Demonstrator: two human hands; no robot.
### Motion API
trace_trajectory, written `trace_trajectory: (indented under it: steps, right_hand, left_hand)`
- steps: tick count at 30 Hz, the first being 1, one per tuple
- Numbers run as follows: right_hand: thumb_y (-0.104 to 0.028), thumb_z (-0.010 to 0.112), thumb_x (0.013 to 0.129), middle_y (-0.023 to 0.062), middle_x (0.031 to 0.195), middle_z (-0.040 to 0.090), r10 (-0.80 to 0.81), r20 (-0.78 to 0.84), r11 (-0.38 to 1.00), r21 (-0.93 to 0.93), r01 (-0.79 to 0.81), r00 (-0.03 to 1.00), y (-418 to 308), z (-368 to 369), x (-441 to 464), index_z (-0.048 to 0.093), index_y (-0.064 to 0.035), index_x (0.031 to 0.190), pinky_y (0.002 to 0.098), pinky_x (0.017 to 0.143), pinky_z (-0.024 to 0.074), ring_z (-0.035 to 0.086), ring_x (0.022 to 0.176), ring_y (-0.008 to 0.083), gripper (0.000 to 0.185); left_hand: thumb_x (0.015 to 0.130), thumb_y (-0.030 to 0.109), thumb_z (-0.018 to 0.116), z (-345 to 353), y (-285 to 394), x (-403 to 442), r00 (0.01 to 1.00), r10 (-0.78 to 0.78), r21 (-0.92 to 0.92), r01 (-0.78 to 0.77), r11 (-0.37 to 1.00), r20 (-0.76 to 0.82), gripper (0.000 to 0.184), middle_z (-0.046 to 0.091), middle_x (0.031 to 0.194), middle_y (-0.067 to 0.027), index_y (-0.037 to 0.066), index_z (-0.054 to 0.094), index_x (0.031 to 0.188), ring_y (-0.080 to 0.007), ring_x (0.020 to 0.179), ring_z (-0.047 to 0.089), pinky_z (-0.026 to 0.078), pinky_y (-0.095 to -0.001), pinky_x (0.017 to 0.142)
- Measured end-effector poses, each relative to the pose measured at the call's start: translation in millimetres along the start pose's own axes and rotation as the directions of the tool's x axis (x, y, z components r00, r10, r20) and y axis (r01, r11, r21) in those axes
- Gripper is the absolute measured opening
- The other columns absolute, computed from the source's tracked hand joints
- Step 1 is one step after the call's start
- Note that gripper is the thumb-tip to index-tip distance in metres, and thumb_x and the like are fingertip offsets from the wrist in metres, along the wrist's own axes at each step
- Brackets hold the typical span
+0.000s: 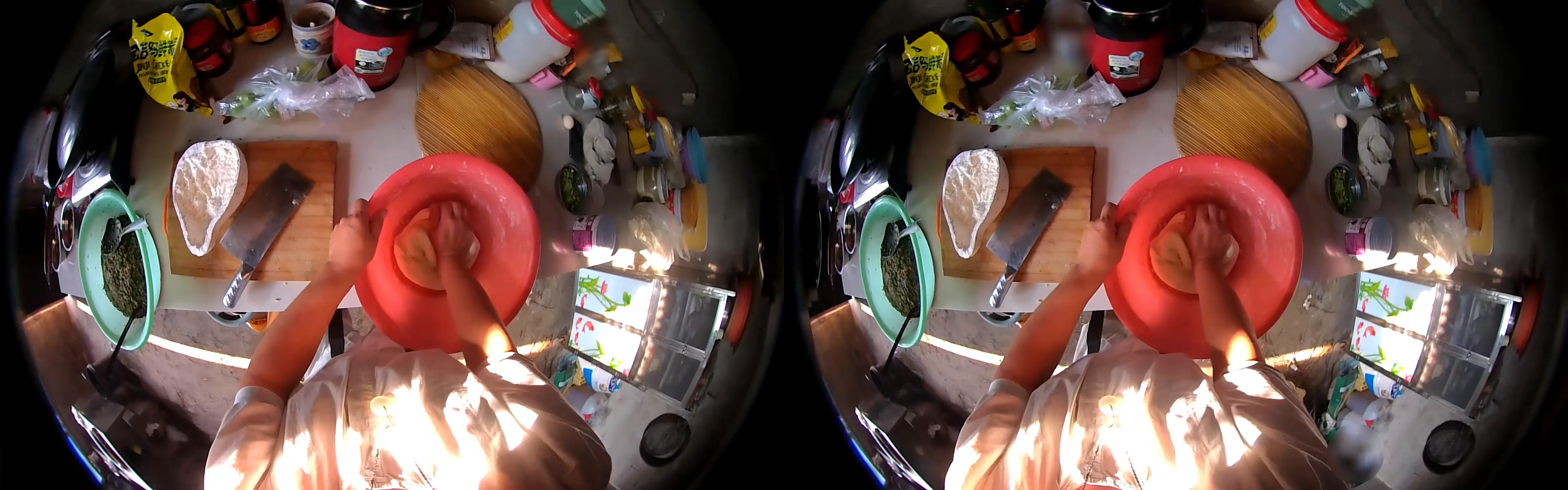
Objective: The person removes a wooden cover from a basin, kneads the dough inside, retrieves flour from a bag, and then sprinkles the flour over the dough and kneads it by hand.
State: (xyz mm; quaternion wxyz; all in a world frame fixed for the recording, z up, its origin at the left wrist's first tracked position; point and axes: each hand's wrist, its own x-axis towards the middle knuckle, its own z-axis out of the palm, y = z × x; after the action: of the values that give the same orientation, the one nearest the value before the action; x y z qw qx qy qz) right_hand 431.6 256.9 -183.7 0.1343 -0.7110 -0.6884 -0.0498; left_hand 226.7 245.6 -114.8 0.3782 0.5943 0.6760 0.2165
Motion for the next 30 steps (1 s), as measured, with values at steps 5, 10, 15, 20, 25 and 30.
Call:
trace_trajectory:
  steps: [5,10,15,20,25,30]
  right_hand:
    - [-0.043,0.037,0.090,0.0150,0.085,0.061,0.135,0.190,0.988,0.044,-0.146,0.972,7,-12,27,0.060,-0.0031,0.079,0.0440,0.071,0.0472,0.057,0.082,0.0355,0.048]
    - [-0.052,0.033,0.089,0.0209,0.084,0.062,0.255,0.711,0.758,0.274,-0.592,0.655,1,-84,15,0.061,-0.0005,0.078,0.0446,0.070,0.0459,0.058,0.082,0.0383,0.059]
    - [-0.033,0.055,0.082,0.0130,0.077,0.056,-0.073,0.214,0.988,0.147,0.042,0.974,-16,-88,-81,0.054,-0.0061,0.075,0.0436,0.065,0.0434,0.053,0.075,0.0337,0.028]
    - [-0.028,0.060,0.074,0.0135,0.091,0.052,-0.377,0.033,0.926,0.049,0.375,0.926,-40,-84,-107,0.054,-0.0059,0.087,0.0446,0.073,0.0397,0.049,0.084,0.0318,0.027]
    - [-0.027,0.053,0.081,0.0123,0.092,0.054,-0.186,0.267,0.956,0.270,0.112,0.946,-42,-61,-44,0.053,-0.0098,0.093,0.0459,0.073,0.0402,0.050,0.085,0.0330,0.021]
    - [-0.030,0.050,0.083,0.0171,0.100,0.054,-0.026,0.265,0.999,-0.012,0.030,0.964,-17,-5,4,0.054,-0.0057,0.090,0.0471,0.079,0.0454,0.051,0.095,0.0330,0.026]
  left_hand:
    - [0.087,0.037,0.048,-1,1,1,1.000,-0.013,-0.008,0.013,1.000,-0.002,0.035,0.060,0.076,-0.0265,0.002,0.043,0.092,-0.0460,0.072,0.057,0.046,-0.0524,0.063]
    - [0.087,0.038,0.047,7,-9,2,1.000,0.022,-0.069,-0.023,0.997,-0.013,0.036,0.060,0.076,-0.0265,0.002,0.043,0.093,-0.0461,0.073,0.057,0.046,-0.0524,0.065]
    - [0.087,0.040,0.047,8,-4,-6,0.999,0.005,-0.021,-0.004,1.000,0.039,0.036,0.060,0.078,-0.0263,0.005,0.044,0.094,-0.0459,0.074,0.057,0.046,-0.0521,0.065]
    - [0.087,0.040,0.047,11,-5,-9,0.998,-0.023,-0.023,0.025,0.999,0.057,0.036,0.060,0.076,-0.0260,0.005,0.044,0.093,-0.0459,0.073,0.057,0.046,-0.0526,0.064]
    - [0.086,0.030,0.053,10,-3,-9,0.998,0.063,0.003,-0.063,0.998,-0.022,0.030,0.056,0.062,-0.0254,0.003,0.042,0.085,-0.0455,0.060,0.055,0.044,-0.0527,0.053]
    - [0.086,0.030,0.053,6,2,-7,0.998,0.064,0.034,-0.063,0.997,-0.023,0.030,0.056,0.061,-0.0245,0.002,0.042,0.084,-0.0450,0.060,0.055,0.044,-0.0517,0.053]
